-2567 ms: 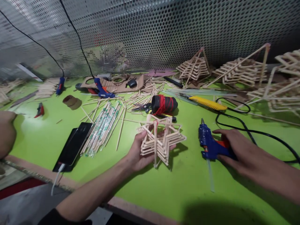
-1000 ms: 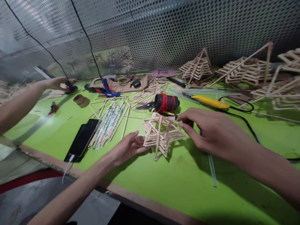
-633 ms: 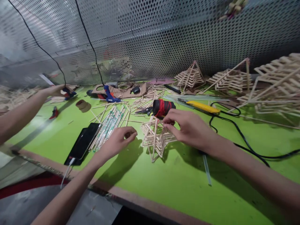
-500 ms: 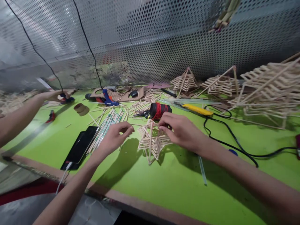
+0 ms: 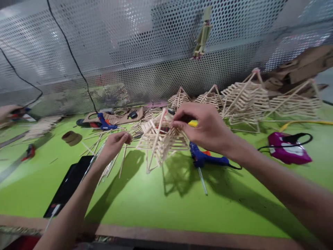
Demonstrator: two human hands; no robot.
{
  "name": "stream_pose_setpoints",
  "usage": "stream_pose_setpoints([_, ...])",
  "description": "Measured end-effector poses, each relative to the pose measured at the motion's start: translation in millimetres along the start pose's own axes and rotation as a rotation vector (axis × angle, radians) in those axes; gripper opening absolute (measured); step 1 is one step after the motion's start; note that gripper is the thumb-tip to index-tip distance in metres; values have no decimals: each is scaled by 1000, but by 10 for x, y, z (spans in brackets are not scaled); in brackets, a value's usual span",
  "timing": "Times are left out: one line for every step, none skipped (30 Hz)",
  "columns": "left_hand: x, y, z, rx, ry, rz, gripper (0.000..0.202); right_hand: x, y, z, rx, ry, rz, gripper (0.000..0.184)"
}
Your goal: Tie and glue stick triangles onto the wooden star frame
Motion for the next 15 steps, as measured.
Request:
stream_pose_setpoints([-33,24,-28,8,16,5,34,-11,-146,32,-23,19,17,10])
stream_pose_setpoints([-73,48,-58,17,33,10,34,-30,-306,78,-55,40,37,8])
stream_pose_setpoints([-118,74,-89,29,50,14,35,-67,-466,135,-81,72,65,7])
stream_pose_setpoints([-167,101,-122,42,67,16,36,-115,-641,209,-116,107,95,5])
stream_pose_setpoints([-219,130,-156,56,83,18,36,-180,-815,296,-145,148,121,4])
stream_pose_setpoints([-273,161,-194,70,98,18,36,-262,-987,396,-167,200,150,6])
stream_pose_setpoints([-328,195,-235,83,113,18,36,-337,-1176,513,-206,242,181,7])
stream_pose_setpoints([-385,232,-279,95,130,20,37,-415,-1351,632,-230,283,209,10])
stream_pose_setpoints([-443,273,-328,107,147,22,38,-498,-1530,762,-258,338,246,13])
stream_pose_setpoints([-502,318,-379,118,166,25,39,-558,-1723,903,-309,387,297,12])
stream_pose_setpoints([-563,366,-432,128,185,28,40,-618,-1889,1034,-336,442,343,12])
stream_pose_setpoints([-625,419,-485,139,204,29,41,-665,-2055,1166,-371,500,393,12])
stream_pose_setpoints([-688,473,-538,149,222,30,42,-703,-2207,1290,-402,559,441,13])
stream_pose_setpoints([-750,528,-589,159,239,30,42,-740,-2344,1404,-424,619,484,15])
stream_pose_setpoints([-810,584,-637,170,254,31,41,-776,-2473,1512,-445,679,524,17])
Point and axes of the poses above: each hand's wrist, its own z-axis away from the middle knuckle, its own y-axis out of the palm, x = y × z, the point moved 10 cm from there along -z, towards the middle knuckle, and after that the axes turned 14 degrees about x, right-handed, at the moved point
